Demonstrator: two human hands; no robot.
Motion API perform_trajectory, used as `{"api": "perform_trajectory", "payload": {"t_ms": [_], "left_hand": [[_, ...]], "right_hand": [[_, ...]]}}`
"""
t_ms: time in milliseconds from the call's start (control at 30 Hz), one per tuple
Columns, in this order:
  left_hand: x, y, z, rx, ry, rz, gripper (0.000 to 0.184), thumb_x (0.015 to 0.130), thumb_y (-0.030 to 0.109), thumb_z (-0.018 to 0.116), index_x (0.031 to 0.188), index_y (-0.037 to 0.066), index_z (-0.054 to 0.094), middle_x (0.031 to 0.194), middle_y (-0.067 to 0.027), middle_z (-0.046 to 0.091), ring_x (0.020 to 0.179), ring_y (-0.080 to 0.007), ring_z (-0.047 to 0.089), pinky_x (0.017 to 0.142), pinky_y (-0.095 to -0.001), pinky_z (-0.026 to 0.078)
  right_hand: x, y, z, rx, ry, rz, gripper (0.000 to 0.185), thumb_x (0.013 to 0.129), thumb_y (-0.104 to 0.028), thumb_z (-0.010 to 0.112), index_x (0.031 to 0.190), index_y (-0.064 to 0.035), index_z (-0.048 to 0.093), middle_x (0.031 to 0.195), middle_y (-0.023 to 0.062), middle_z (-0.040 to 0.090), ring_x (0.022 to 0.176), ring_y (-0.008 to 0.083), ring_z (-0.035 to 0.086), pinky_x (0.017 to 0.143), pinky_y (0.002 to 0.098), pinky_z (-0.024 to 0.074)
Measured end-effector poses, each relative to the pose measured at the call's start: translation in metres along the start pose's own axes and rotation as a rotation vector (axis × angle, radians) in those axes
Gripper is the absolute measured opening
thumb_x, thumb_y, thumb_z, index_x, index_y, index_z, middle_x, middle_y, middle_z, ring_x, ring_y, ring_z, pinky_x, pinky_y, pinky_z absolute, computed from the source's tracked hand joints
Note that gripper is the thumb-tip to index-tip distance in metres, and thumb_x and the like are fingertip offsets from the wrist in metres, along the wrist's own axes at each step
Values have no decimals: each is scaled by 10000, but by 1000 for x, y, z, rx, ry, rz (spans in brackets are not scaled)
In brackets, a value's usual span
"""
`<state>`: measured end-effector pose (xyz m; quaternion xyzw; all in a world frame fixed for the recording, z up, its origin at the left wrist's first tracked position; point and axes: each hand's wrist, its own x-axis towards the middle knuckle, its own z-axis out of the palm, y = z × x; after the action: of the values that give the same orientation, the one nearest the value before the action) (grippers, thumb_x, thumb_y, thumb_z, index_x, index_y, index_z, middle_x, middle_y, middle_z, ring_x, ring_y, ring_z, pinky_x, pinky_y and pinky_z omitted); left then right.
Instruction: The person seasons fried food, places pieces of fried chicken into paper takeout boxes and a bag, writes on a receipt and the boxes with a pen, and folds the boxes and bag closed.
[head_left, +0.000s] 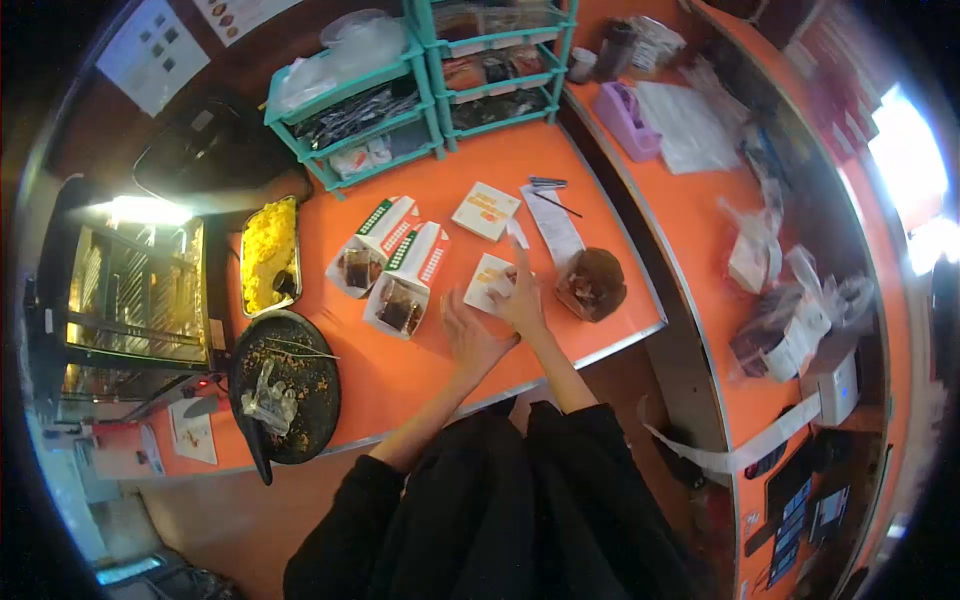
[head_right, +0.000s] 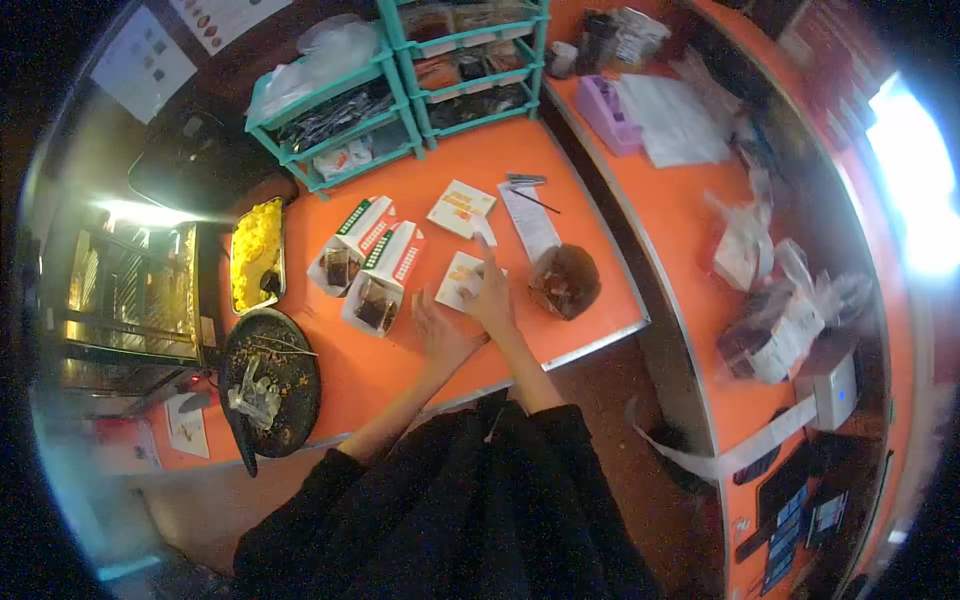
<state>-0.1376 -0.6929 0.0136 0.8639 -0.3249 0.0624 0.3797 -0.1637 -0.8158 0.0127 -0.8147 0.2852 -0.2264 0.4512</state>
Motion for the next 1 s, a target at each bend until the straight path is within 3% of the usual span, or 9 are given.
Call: {"api": "perform_trajectory", "payload": {"t_ms": [133, 200, 300, 467, 567, 633, 767, 900, 1000], "left_hand": [[23, -30, 53, 98, 59, 10, 1098, 606, 291, 813, 1441, -26, 173, 1289, -273, 374, 1192, -445, 383, 1029, -529, 300], [20, -28, 46, -166, -171, -162, 1112, 609, 328, 804, 1453, -10, 164, 1284, -275, 375, 1196, -436, 384, 1013, -542, 303], [26, -27, 31, -163, -297, -193, 1131, 601, 371, 798, 1464, 9, 163, 1282, -256, 380, 1184, -439, 387, 992, -547, 313], [32, -37, 25, -93, -340, -151, 1193, 575, 416, 810, 1479, 14, 143, 1309, -246, 357, 1229, -454, 332, 1021, -542, 275], [48, -34, 12, -84, -396, -75, 1242, 561, 432, 835, 1481, 4, 119, 1393, -242, 294, 1317, -460, 235, 1067, -551, 213], [66, -36, 14, -85, -405, -33, 1270, 553, 432, 852, 1479, -9, 101, 1441, -237, 253, 1364, -456, 176, 1093, -560, 172], [136, -39, 53, -170, -167, -23, 1169, 631, 432, 798, 1472, -28, 130, 1502, -248, 192, 1405, -429, 161, 1106, -562, 184], [175, -63, 100, -155, -37, -108, 1121, 616, 353, 812, 1434, -48, 158, 1429, -265, 300, 1352, -445, 263, 1118, -536, 196], [177, -53, 84, -154, -146, -171, 1071, 589, 296, 809, 1416, -49, 220, 1353, -296, 385, 1298, -434, 359, 1108, -525, 233]], "right_hand": [[3, 16, 11, -246, 20, -125, 984, 703, -184, 802, 1497, -165, 219, 1062, 137, 585, 1038, 360, 518, 927, 490, 397], [3, 4, 1, -530, 59, -136, 1002, 686, -275, 827, 1485, -116, 243, 1256, 158, 478, 1108, 358, 481, 949, 505, 364], [33, 27, 6, -328, 411, -170, 974, 709, -280, 813, 1485, -124, 246, 1249, 207, 453, 1118, 388, 458, 949, 495, 374], [98, -5, 14, -383, 430, -159, 679, 767, -156, 758, 1372, -173, 452, 1288, 238, 400, 1152, 378, 455, 931, 483, 414], [145, 6, 12, -288, 452, -274, 431, 767, -114, 739, 1171, -157, 596, 1215, 178, 506, 1179, 346, 461, 909, 456, 439], [169, 22, 19, -6, 92, 67, 311, 741, -154, 760, 1023, -151, 630, 1055, 70, 608, 1128, 284, 494, 910, 468, 404], [178, 39, 46, -376, 4, 48, 321, 722, -238, 788, 993, -166, 633, 928, -1, 643, 1056, 239, 516, 904, 489, 351], [163, 43, 47, -443, 39, -110, 481, 683, -373, 791, 1097, -209, 608, 1151, 37, 591, 1129, 290, 474, 927, 519, 315], [168, 32, 38, -500, 157, -63, 638, 667, -464, 788, 1217, -230, 567, 1254, 87, 537, 1213, 314, 440, 949, 574, 311]]}}
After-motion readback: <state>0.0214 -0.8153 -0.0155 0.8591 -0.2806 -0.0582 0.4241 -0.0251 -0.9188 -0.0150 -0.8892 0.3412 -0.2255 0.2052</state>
